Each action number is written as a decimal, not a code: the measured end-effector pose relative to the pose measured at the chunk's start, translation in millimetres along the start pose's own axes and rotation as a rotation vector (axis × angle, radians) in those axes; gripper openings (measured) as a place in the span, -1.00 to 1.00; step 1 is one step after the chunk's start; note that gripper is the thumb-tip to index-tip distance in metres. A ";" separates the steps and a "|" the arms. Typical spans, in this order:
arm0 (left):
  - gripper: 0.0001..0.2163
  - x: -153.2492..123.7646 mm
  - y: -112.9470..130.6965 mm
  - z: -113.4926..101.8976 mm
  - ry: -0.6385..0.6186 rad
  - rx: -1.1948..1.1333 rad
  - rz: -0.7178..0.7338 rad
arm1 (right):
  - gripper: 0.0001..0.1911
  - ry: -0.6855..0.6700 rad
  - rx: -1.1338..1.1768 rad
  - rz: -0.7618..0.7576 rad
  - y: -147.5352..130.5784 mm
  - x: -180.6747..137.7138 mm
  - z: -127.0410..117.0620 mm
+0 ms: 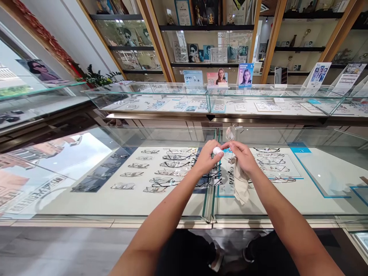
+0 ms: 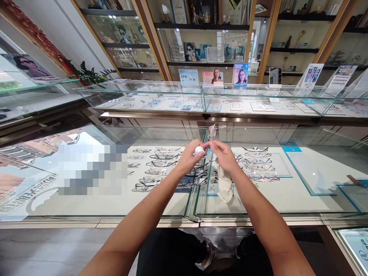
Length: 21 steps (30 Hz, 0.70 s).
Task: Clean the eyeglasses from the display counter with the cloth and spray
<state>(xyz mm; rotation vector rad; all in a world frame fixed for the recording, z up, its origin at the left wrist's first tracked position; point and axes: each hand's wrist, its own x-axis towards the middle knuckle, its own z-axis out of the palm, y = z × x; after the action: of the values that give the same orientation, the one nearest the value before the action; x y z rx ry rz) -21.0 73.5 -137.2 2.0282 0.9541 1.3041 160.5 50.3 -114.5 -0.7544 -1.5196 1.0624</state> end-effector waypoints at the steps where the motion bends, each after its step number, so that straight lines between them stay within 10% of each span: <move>1: -0.53 1.3 -2.9 -1.2 0.026 -0.019 -0.035 | -0.55 0.007 0.010 0.011 0.3 0.3 -0.4; 11: -0.85 25.5 -55.9 -44.8 0.297 0.180 -0.373 | -0.67 -0.001 0.339 0.143 5.1 7.6 -7.4; 21: -0.74 58.0 -101.9 -63.5 0.088 0.500 -0.697 | -0.71 -0.017 0.545 0.192 14.8 19.0 -17.0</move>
<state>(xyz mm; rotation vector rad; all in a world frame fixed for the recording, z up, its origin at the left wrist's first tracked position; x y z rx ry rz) -90.8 185.1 -158.1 1.6924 1.9576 0.8188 171.8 76.9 -120.0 -0.5101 -1.1036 1.5438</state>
